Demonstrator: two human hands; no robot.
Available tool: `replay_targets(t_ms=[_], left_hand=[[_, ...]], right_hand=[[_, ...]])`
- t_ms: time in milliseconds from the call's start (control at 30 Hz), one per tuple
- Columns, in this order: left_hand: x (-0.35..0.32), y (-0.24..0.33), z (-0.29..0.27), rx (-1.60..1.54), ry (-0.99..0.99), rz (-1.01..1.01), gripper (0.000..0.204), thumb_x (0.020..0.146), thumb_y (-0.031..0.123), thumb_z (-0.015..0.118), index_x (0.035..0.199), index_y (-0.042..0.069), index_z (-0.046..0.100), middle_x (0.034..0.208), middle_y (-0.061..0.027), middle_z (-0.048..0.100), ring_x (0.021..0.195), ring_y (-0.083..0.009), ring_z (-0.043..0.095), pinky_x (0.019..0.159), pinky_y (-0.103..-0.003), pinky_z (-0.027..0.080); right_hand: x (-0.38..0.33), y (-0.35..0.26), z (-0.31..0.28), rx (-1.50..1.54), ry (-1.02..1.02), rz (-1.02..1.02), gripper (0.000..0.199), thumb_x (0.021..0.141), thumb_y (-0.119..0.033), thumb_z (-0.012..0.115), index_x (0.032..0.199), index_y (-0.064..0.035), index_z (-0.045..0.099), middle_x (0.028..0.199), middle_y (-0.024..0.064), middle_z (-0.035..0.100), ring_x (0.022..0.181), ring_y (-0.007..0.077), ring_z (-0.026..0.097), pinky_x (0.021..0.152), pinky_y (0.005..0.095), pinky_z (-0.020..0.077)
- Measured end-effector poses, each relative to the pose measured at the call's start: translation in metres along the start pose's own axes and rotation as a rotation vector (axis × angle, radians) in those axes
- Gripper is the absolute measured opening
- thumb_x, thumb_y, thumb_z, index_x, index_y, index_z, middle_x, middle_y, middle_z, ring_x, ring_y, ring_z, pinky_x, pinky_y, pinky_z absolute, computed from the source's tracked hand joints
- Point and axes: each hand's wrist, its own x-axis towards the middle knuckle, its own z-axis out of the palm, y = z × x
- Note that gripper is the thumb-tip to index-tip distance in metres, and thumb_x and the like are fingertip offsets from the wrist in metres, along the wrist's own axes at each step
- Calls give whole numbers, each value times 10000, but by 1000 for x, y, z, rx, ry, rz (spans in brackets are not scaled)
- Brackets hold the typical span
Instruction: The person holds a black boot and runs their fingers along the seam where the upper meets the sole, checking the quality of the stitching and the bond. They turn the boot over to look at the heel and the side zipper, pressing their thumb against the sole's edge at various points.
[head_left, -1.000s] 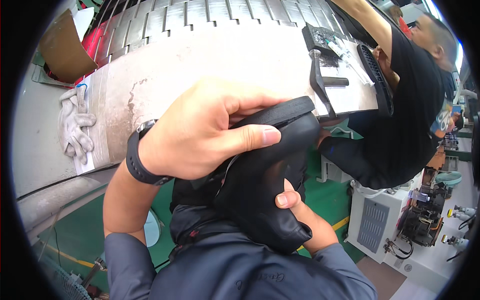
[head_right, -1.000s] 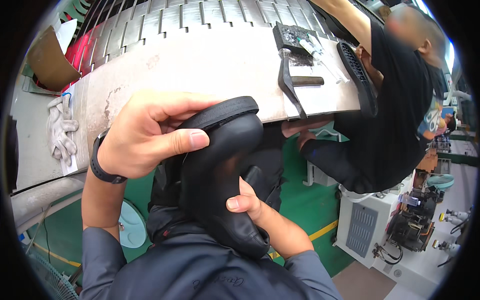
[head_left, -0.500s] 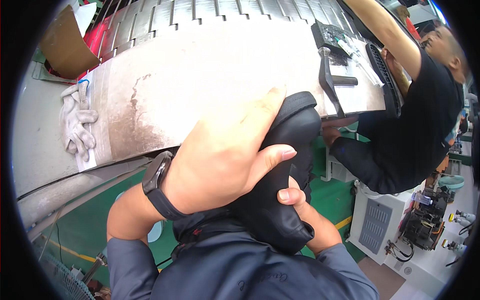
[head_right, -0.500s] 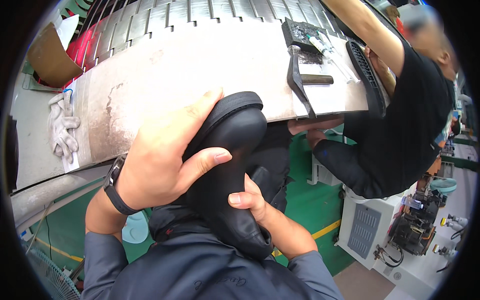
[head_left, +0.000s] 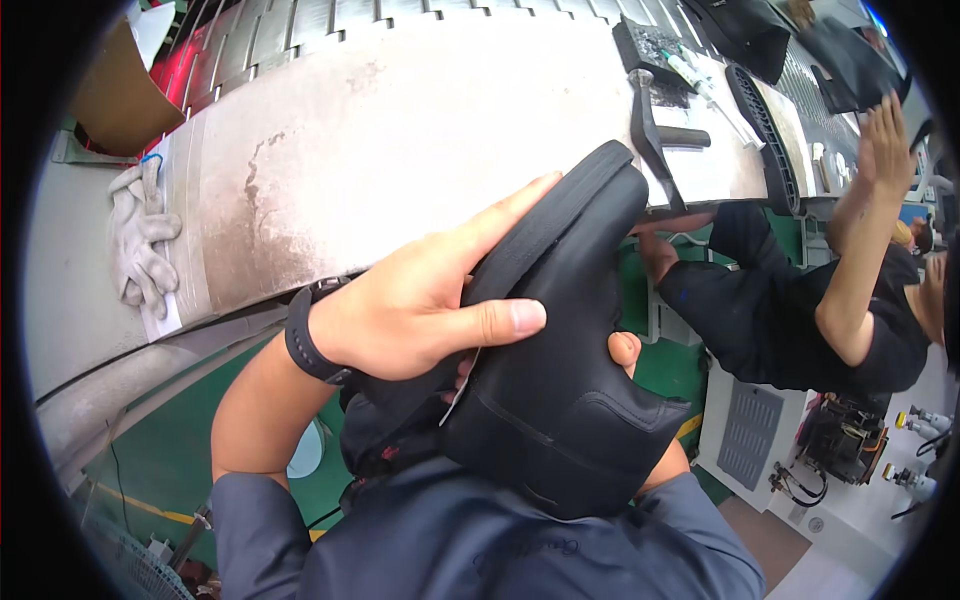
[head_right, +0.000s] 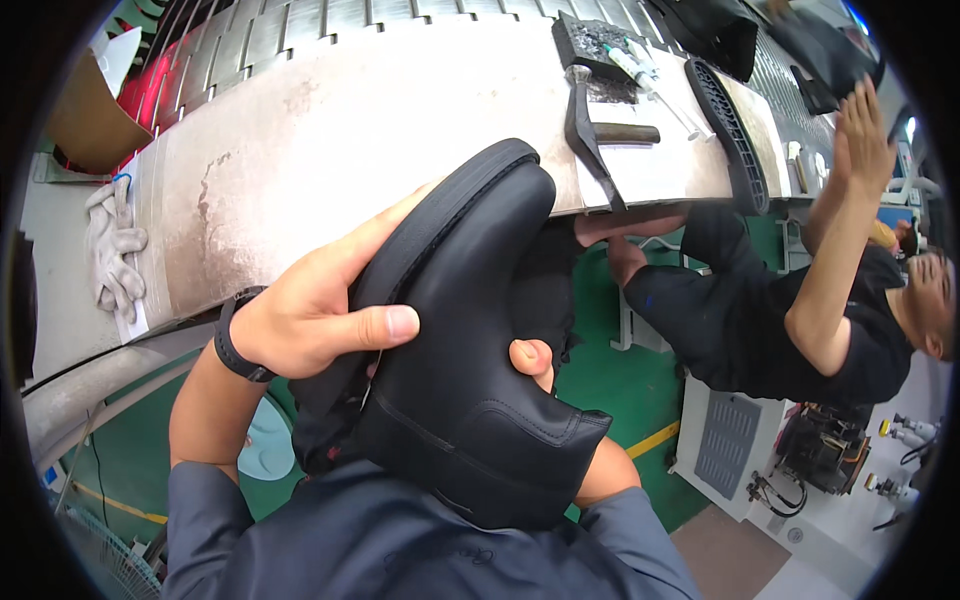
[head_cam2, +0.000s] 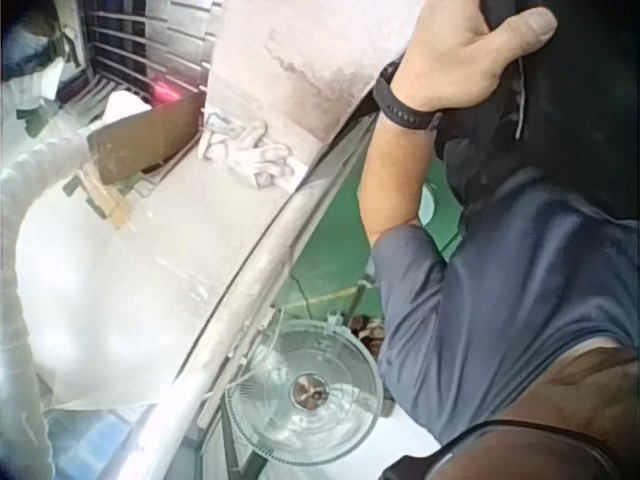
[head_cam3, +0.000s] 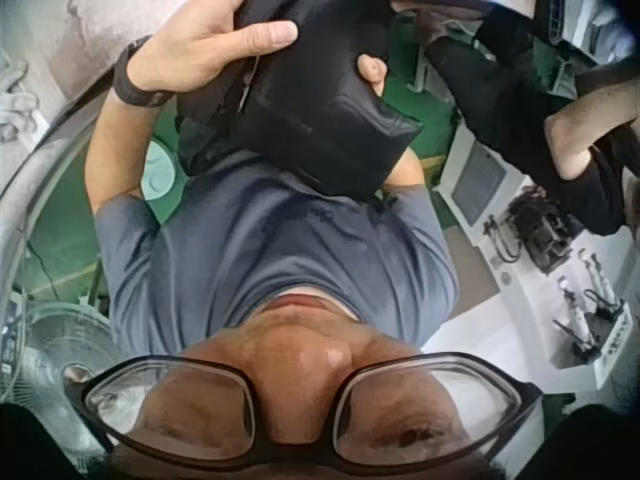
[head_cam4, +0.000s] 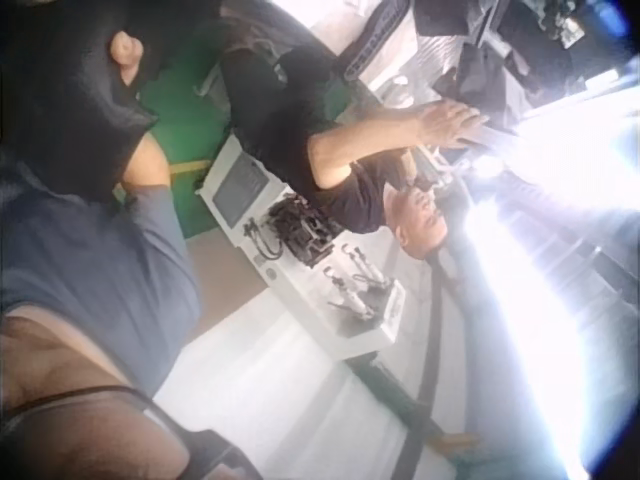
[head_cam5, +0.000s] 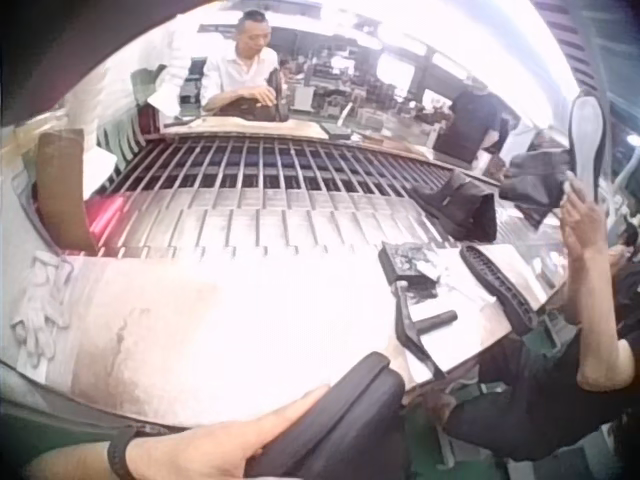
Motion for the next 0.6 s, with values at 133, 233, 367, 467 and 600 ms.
replay_targets(t_ms=[133,233,367,467,600], left_hand=[[-7,-4,2,-27,-5,-30,903,1046,211,726,1710,-67,180,1666,-261,425,1512,-300,473,1257,-372,349],[-9,-9,9,47,48,4,932,1027,230,757,1702,-74,191,1634,-268,460,1497,-309,489,1252,-379,360],[-9,-8,11,78,20,11,995,982,266,810,1682,-90,199,1604,-290,484,1484,-347,509,1249,-393,373],[-11,-10,9,155,1,-3,995,988,269,802,1682,-96,189,1620,-304,461,1498,-366,496,1252,-402,371],[-11,-18,11,139,2,16,985,995,261,787,1680,-104,180,1632,-321,438,1513,-390,477,1262,-411,360]], right_hand=[[-3,17,2,8,-2,83,979,746,-416,759,1553,46,454,1438,224,615,1311,334,648,1145,464,517],[1,22,3,9,-12,106,977,748,-420,756,1553,47,456,1441,222,614,1313,332,646,1145,462,515],[0,21,0,11,-7,101,975,752,-425,752,1552,49,458,1446,219,614,1317,329,644,1145,459,513],[1,16,-3,12,-10,81,974,754,-428,749,1552,50,460,1449,217,613,1319,327,642,1145,456,511],[2,14,-4,6,-13,80,972,758,-433,744,1552,51,462,1453,214,613,1322,324,640,1144,453,508]])
